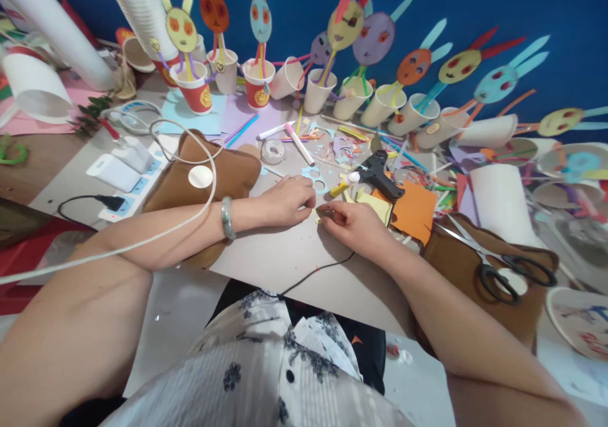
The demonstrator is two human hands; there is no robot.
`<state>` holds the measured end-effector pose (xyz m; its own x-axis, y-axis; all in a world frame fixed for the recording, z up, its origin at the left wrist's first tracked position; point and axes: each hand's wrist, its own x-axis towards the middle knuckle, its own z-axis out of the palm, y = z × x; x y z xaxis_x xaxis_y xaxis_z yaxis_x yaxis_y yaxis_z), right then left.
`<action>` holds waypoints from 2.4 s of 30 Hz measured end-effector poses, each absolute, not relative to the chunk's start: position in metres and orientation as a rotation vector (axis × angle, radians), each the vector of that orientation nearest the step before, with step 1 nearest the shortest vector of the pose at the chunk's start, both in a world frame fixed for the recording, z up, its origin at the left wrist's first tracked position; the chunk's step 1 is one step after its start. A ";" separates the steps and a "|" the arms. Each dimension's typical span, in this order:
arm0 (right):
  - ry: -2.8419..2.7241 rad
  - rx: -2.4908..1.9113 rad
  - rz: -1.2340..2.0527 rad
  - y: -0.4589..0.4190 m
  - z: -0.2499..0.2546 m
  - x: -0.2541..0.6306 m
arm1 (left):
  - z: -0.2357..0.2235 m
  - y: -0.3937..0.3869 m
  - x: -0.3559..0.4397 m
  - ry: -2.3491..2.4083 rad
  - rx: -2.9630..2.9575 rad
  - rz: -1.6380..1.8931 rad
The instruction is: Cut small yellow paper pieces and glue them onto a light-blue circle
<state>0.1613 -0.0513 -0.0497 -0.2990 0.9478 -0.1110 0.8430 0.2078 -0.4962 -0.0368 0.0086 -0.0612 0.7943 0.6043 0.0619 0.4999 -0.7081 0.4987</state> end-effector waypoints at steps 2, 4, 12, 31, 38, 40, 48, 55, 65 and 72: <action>-2.205 -1.701 0.816 -0.051 -0.049 0.160 | -0.064 0.009 -0.036 0.832 2.505 0.337; -2.123 -1.694 0.958 -0.051 -0.048 0.159 | -0.066 0.009 -0.036 0.839 2.492 0.356; -1.821 -1.768 1.433 -0.050 -0.036 0.157 | -0.065 0.010 -0.037 0.846 2.451 0.367; -1.682 -1.678 1.578 -0.049 -0.041 0.160 | -0.071 0.009 -0.035 0.826 2.450 0.373; -1.868 -1.733 1.271 -0.050 -0.045 0.159 | -0.068 0.008 -0.034 0.862 2.450 0.335; -1.945 -1.740 1.094 -0.051 -0.048 0.158 | -0.068 0.008 -0.035 0.855 2.450 0.355; -2.160 -1.752 0.765 -0.051 -0.049 0.156 | -0.065 0.008 -0.036 0.891 2.407 0.337; -1.847 -1.803 1.279 -0.049 -0.041 0.157 | -0.067 0.006 -0.036 0.921 2.397 0.356; -1.492 -1.680 1.738 -0.048 -0.038 0.160 | -0.070 0.007 -0.037 0.908 2.371 0.362; -1.407 -1.610 1.802 -0.047 -0.042 0.161 | -0.072 0.008 -0.038 0.855 2.367 0.392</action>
